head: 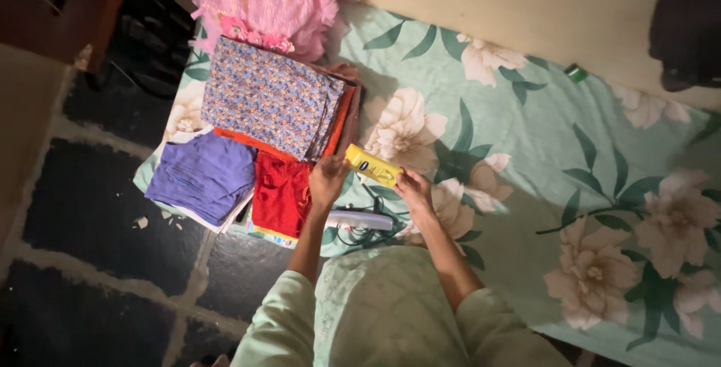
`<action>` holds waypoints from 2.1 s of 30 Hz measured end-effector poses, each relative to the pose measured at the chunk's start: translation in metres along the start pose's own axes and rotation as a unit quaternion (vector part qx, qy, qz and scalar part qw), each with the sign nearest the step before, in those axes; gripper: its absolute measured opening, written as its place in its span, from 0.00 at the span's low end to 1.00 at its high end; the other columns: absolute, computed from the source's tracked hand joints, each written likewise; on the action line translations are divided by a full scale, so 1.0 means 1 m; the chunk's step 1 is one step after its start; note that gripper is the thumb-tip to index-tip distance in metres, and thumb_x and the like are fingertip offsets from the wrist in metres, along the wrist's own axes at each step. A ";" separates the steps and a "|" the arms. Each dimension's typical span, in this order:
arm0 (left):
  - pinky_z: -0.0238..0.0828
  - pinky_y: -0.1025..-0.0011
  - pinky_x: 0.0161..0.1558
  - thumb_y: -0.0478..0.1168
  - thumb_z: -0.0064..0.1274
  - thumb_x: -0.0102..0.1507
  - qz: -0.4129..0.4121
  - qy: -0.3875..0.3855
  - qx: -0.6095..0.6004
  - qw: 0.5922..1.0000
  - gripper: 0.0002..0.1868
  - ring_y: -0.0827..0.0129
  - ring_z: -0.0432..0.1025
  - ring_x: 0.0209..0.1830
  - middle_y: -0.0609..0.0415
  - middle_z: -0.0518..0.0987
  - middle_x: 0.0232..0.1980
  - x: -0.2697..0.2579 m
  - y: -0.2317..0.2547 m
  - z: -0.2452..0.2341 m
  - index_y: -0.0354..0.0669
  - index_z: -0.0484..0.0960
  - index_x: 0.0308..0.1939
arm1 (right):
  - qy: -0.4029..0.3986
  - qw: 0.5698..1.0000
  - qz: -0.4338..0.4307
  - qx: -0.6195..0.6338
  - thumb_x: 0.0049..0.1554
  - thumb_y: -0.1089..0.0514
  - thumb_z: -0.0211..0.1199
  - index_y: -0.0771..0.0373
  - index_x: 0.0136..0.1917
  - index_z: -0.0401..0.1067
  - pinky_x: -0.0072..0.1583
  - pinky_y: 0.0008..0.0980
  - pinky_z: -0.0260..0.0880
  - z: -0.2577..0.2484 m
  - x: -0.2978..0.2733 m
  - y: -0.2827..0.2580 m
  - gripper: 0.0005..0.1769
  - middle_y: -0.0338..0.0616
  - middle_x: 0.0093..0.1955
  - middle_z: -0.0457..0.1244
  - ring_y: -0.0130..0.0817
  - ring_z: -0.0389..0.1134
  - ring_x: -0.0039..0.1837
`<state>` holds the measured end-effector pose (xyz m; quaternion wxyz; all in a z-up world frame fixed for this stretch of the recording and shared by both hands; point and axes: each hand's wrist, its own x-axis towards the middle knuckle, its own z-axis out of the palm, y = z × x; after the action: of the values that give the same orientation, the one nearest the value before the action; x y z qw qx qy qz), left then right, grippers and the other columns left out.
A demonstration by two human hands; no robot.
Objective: The person packs various items into a purple travel bag, including clothing, personal care bottles, and small boxed items, then zips it shut and lifts it up.
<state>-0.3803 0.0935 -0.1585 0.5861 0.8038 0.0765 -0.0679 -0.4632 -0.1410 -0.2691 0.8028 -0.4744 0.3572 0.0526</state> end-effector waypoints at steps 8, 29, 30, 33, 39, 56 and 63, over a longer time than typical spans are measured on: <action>0.77 0.69 0.44 0.41 0.59 0.64 0.042 0.029 0.060 0.997 0.17 0.67 0.81 0.43 0.49 0.86 0.43 0.002 0.059 0.023 0.49 0.83 0.58 | -0.091 0.994 -0.002 -0.062 0.59 0.60 0.65 0.65 0.63 0.73 0.58 0.30 0.75 0.002 -0.030 -0.073 0.18 0.40 0.52 0.68 0.29 0.71 0.53; 0.74 0.74 0.39 0.32 0.54 0.67 0.123 -0.165 -0.254 0.945 0.19 0.71 0.75 0.42 0.52 0.81 0.48 0.115 0.096 0.028 0.34 0.74 0.63 | -0.180 0.952 -0.190 -0.158 0.57 0.65 0.66 0.69 0.61 0.76 0.51 0.24 0.70 0.100 -0.037 -0.178 0.18 0.38 0.52 0.71 0.23 0.69 0.50; 0.75 0.75 0.39 0.32 0.55 0.67 0.142 -0.168 -0.258 0.941 0.20 0.72 0.76 0.43 0.52 0.82 0.49 0.119 0.098 0.026 0.34 0.74 0.63 | -0.179 0.953 -0.190 -0.152 0.58 0.65 0.67 0.70 0.61 0.76 0.51 0.24 0.69 0.105 -0.036 -0.179 0.17 0.38 0.51 0.70 0.23 0.68 0.49; 0.74 0.74 0.35 0.33 0.54 0.65 0.076 -0.159 -0.240 0.955 0.21 0.70 0.76 0.39 0.52 0.83 0.47 0.129 0.111 0.022 0.37 0.74 0.64 | -0.163 0.953 -0.200 -0.155 0.57 0.65 0.67 0.70 0.60 0.75 0.52 0.22 0.70 0.117 -0.038 -0.191 0.18 0.37 0.52 0.71 0.22 0.69 0.50; 0.84 0.59 0.40 0.31 0.55 0.63 0.044 -0.202 -0.271 0.940 0.24 0.61 0.79 0.45 0.52 0.79 0.53 0.148 0.145 0.019 0.38 0.72 0.64 | -0.153 0.946 -0.218 -0.185 0.57 0.62 0.68 0.72 0.61 0.76 0.52 0.24 0.69 0.139 -0.044 -0.227 0.19 0.40 0.50 0.71 0.25 0.68 0.49; 0.85 0.62 0.38 0.32 0.54 0.64 0.058 -0.153 -0.274 0.948 0.24 0.62 0.80 0.46 0.51 0.79 0.55 0.211 0.181 0.017 0.44 0.70 0.64 | -0.094 0.901 -0.347 -0.244 0.56 0.61 0.69 0.69 0.61 0.75 0.59 0.28 0.74 0.180 0.060 -0.269 0.20 0.45 0.55 0.73 0.31 0.74 0.56; 0.86 0.64 0.37 0.30 0.53 0.66 0.107 -0.141 -0.288 0.941 0.21 0.63 0.80 0.47 0.49 0.80 0.55 0.275 0.184 0.033 0.40 0.69 0.62 | -0.056 0.857 -0.406 -0.314 0.54 0.61 0.70 0.65 0.66 0.70 0.58 0.33 0.77 0.214 0.101 -0.302 0.27 0.45 0.61 0.70 0.31 0.73 0.61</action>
<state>-0.0741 0.0182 -0.0520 0.8012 0.5862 -0.0772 -0.0920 -0.1483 -0.1604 -0.0506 0.5802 -0.8002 0.0525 -0.1423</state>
